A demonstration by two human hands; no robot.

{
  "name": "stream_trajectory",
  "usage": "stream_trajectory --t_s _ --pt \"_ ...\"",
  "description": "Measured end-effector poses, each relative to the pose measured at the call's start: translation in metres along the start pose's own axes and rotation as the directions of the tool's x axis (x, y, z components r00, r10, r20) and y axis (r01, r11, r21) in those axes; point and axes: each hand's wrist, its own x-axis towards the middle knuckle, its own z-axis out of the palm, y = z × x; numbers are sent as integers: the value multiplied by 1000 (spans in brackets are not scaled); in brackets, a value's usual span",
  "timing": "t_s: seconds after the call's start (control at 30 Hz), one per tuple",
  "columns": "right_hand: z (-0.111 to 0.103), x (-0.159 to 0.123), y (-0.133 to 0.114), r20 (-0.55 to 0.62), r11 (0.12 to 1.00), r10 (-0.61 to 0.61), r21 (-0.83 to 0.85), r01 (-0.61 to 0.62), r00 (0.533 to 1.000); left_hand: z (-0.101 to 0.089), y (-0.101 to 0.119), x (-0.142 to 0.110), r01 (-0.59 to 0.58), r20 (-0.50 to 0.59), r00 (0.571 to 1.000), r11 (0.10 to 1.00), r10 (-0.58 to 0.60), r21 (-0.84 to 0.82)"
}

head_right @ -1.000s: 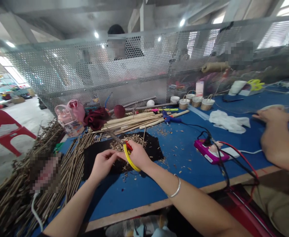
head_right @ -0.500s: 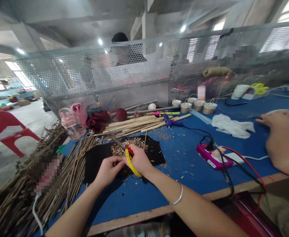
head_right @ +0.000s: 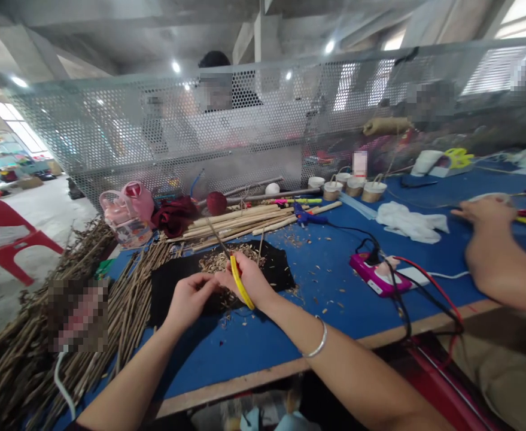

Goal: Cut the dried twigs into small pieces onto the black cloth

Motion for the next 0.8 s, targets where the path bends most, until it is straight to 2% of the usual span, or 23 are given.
stream_trajectory --t_s 0.07,0.13,0.27,0.47,0.67,0.8 --pt "-1 -1 3 31 993 5 -114 -2 1000 -3 0 2 80 -97 991 991 -90 -105" --pt "-1 -2 5 53 965 16 -264 -2 998 -5 -1 4 109 -157 977 972 -143 -207" --pt "1 -3 3 111 885 51 -466 6 993 -8 -1 6 108 -180 968 940 -174 -324" --pt "5 -4 -2 115 841 50 -540 20 992 -9 -1 7 123 -156 970 934 -184 -335" --pt "2 -2 0 72 818 82 -575 -26 994 -9 0 7 111 -188 966 941 -178 -318" --pt "2 -3 -1 100 813 48 -582 19 994 -8 -1 7 100 -187 968 945 -164 -313"
